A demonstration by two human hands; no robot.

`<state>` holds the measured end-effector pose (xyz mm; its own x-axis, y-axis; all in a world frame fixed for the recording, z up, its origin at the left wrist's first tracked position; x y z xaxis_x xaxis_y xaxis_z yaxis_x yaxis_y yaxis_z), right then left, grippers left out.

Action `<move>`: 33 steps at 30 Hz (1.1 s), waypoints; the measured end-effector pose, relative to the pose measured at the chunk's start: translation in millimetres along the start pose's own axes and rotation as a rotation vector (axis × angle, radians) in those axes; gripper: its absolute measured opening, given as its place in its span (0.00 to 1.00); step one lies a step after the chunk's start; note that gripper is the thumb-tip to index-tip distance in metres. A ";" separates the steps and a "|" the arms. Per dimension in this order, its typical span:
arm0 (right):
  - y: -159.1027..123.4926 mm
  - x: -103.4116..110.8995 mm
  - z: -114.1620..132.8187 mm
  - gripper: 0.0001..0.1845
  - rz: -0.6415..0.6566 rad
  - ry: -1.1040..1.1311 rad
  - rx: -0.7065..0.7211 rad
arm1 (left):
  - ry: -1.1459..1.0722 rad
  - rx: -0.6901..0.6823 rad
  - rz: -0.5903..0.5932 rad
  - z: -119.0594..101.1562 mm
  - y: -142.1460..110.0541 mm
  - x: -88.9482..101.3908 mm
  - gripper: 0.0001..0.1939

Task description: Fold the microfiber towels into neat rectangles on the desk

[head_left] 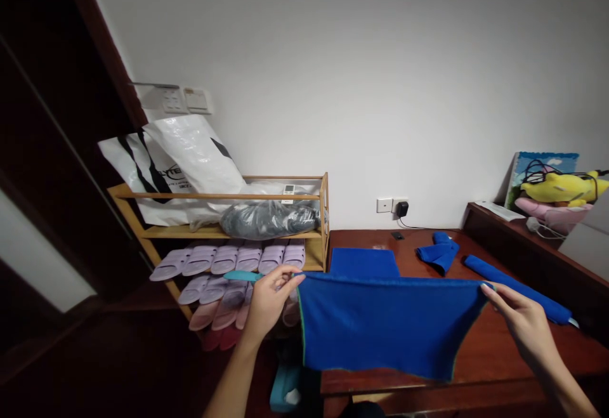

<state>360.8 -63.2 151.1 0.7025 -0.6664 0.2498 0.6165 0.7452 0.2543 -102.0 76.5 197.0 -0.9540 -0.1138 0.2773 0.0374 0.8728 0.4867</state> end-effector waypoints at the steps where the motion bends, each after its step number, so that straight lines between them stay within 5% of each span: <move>1: 0.4 -0.6 2.9 0.22 0.006 -0.003 -0.016 | -0.018 0.016 -0.004 -1.7 1.6 1.7 0.11; 12: 5.1 -15.9 46.5 0.20 0.108 0.188 -0.099 | -0.257 0.169 0.062 -9.9 15.4 10.6 0.13; 18: 34.9 -31.8 42.3 0.20 0.139 0.209 -0.080 | -0.289 0.230 0.086 -4.6 37.2 -2.3 0.16; 24: 93.3 -81.9 -8.0 0.23 0.166 0.351 -0.226 | -0.334 0.404 0.129 54.9 80.3 -48.1 0.21; 33: 143.6 -158.9 -85.8 0.25 0.137 0.337 -0.266 | -0.223 0.565 0.088 153.1 114.0 -119.4 0.10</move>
<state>368.2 151.9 67.8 0.8335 -0.5487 -0.0649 0.5486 0.8358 -0.0200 -29.4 262.2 92.5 -0.9961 0.0187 0.0868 0.0134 0.9980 -0.0610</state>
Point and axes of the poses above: each hand's wrist, its own y-axis towards the middle knuckle, its own x-axis out of the back of the hand, z = x × y, the point moved 3 cm from there along y, towards the middle knuckle, and after that the axes turned 2 degrees about y, right-handed, at the moved point
